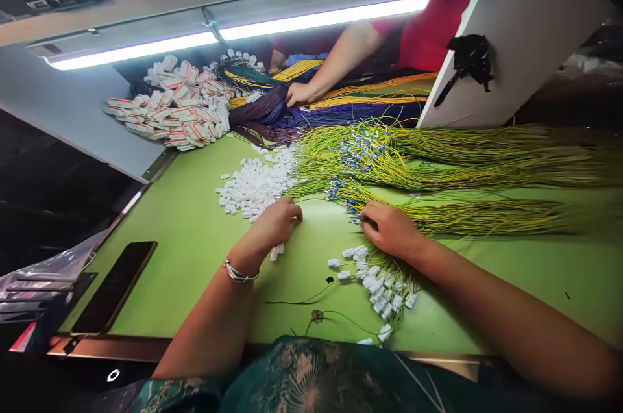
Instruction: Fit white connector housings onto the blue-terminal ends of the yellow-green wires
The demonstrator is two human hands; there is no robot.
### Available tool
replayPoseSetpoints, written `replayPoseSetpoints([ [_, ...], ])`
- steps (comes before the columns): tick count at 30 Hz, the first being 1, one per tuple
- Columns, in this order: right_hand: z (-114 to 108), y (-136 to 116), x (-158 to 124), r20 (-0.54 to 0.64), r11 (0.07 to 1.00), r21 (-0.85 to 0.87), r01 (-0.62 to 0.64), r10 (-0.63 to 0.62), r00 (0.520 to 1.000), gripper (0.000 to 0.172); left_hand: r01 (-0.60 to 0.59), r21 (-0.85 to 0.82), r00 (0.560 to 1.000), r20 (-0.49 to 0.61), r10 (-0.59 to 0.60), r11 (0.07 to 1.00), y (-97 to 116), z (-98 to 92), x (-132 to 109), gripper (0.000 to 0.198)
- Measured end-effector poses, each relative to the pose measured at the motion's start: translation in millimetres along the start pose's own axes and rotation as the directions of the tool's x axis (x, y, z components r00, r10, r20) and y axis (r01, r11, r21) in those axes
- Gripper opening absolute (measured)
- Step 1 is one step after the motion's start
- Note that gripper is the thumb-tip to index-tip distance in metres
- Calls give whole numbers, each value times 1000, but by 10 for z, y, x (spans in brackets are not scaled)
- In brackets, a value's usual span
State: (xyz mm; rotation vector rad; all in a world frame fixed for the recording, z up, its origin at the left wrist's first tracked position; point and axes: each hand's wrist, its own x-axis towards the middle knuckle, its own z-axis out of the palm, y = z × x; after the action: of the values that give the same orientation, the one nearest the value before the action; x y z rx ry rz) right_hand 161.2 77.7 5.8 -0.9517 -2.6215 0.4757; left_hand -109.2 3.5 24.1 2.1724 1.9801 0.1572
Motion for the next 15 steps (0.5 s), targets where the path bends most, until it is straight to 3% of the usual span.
replayPoseSetpoints([
  [7, 65, 107, 43, -29, 958, 275, -75, 86, 996, 9, -121, -102, 990, -80, 113, 987, 19, 100, 34, 22],
  [10, 81, 119, 55, -44, 928, 354, -119, 144, 989, 8, -102, -290, 974, -225, 36, 951, 95, 107, 56, 22],
  [12, 93, 122, 56, -50, 908, 390, -156, 190, 981, 8, -41, -553, 946, -289, -145, 832, 219, 121, 75, 20],
  [13, 99, 123, 55, -54, 900, 405, -164, 203, 978, 8, -7, -700, 931, -265, -251, 714, 300, 136, 86, 21],
  [15, 111, 125, 49, -69, 886, 433, -165, 215, 974, 7, 55, -920, 915, -110, -389, 389, 476, 188, 108, 24],
])
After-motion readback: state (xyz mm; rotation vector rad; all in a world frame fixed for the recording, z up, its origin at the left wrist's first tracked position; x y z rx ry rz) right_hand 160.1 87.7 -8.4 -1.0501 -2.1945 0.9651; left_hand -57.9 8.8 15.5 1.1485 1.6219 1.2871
